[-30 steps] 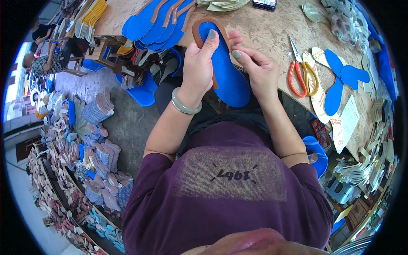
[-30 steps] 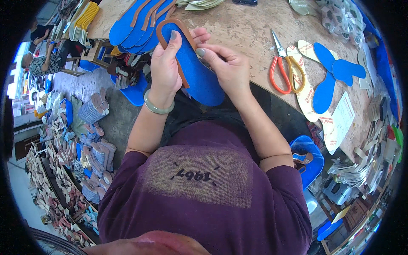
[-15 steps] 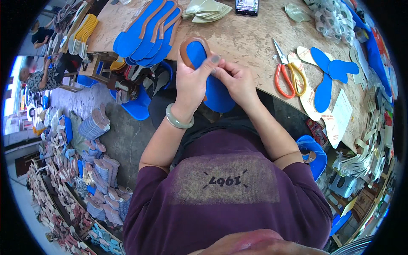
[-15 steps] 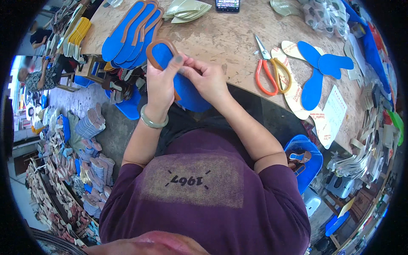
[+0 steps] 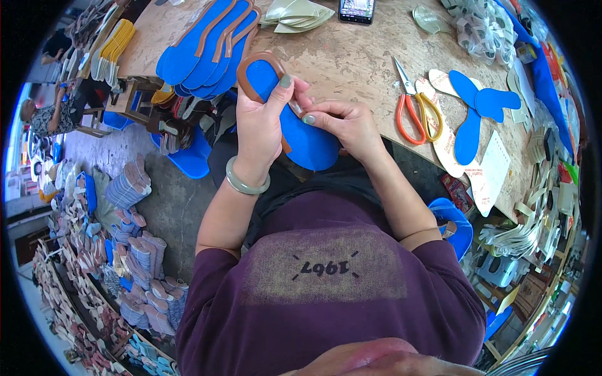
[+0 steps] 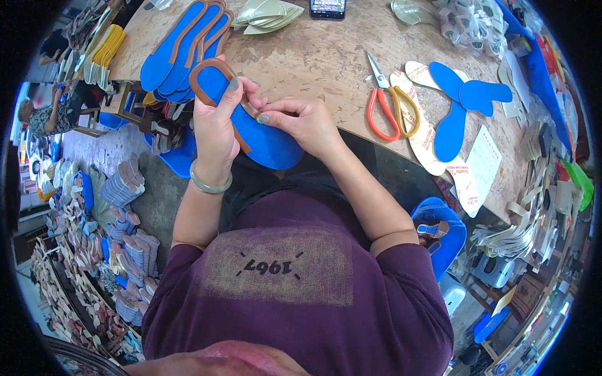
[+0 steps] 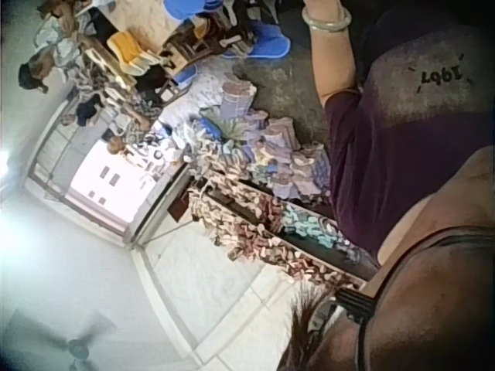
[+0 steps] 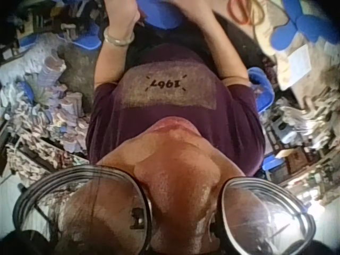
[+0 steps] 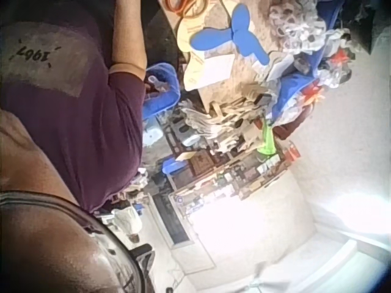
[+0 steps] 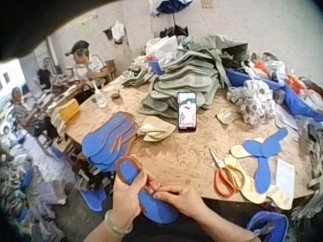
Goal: The person assembles blue flip-flops by attaching brown straps to the soles. They pick up a blue sole, align a brown strap, and press it into place, repeating the process for multiple units. The person uses scissors to trim excess strap material and stacks the finished sandals on the table.
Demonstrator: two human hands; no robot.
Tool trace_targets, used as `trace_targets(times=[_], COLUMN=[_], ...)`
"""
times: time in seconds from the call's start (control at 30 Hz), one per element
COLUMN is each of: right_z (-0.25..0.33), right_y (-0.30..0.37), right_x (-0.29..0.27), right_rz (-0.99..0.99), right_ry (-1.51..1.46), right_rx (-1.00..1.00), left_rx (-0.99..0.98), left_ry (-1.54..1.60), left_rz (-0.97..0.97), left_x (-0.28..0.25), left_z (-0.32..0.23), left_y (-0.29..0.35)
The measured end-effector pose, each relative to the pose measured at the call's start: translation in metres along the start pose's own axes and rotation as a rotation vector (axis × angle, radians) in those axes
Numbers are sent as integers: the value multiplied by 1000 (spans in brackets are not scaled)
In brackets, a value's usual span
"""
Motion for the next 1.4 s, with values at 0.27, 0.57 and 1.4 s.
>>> trace_targets(times=[0.27,0.57,1.4], right_z=[18,13,0], right_y=[-5,-34,-19], right_x=[2,-18,-12], right_rz=[-38,-19,-76], right_ry=[-5,-251,-28], right_rx=[-208,-82,-197], left_rx=[119,39,-23], left_ry=[-24,168,87], left_rz=[78,-59,-76], left_x=[8,-13,-10], left_z=[-17,20,24], left_y=[-7,2,11])
Point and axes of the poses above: each hand's wrist, its own y-axis away from the middle knuckle, its own x-axis out of the palm, z = x × y, the point moved 9 cm from there along -y, towards the middle knuckle, and after that the axes turned 6 degrees about x, right-handed, at the moved point
